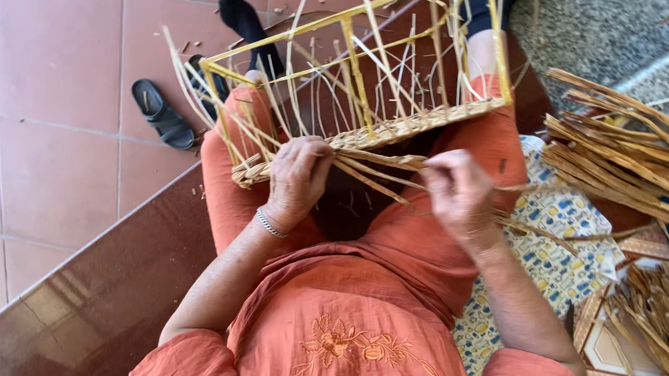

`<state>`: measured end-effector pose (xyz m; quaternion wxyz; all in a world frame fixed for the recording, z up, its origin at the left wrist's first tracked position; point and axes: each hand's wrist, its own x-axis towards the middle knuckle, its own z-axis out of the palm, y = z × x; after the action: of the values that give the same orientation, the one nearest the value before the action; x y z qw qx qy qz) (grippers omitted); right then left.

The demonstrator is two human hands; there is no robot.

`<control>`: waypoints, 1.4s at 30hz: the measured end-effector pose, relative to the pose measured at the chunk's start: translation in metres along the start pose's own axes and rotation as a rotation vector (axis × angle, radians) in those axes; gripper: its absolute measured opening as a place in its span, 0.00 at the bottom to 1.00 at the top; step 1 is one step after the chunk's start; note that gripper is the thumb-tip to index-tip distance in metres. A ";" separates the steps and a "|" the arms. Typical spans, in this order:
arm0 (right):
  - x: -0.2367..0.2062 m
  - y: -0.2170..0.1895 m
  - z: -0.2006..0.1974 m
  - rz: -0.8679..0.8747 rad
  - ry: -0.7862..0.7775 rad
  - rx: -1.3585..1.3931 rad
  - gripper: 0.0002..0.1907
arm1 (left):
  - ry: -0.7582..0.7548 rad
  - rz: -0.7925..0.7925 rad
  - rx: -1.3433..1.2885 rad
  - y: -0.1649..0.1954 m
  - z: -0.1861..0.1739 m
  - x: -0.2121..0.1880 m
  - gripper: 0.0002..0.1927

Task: The person weaves a rectangular basket by hand, interlacing dried palm leaves through a yellow metal frame. They repeatedly pull and tighten the strands to secure the weave along the basket's edge.

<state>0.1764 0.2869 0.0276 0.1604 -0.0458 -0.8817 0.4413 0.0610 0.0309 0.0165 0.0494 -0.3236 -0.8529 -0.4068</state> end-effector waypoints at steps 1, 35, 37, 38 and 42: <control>0.003 -0.013 0.017 -0.047 -0.029 0.083 0.07 | -0.008 0.017 0.019 -0.001 0.000 -0.001 0.09; 0.025 -0.043 0.064 -0.471 0.059 -0.513 0.12 | -0.240 -0.419 -0.157 -0.036 0.011 0.042 0.44; 0.023 -0.045 0.059 -0.449 -0.024 -0.532 0.11 | -0.148 -0.188 0.044 -0.030 0.013 0.036 0.32; 0.023 -0.046 0.055 -0.386 -0.141 -0.502 0.11 | -0.105 -0.074 0.143 -0.028 0.015 0.034 0.26; 0.032 -0.045 0.036 -0.123 -0.320 -0.257 0.13 | -0.253 0.019 0.055 -0.020 0.019 0.035 0.15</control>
<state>0.1369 0.2392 0.0513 0.0380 0.0587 -0.9462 0.3160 0.0252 0.0535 0.0026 -0.0458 -0.3791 -0.8599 -0.3387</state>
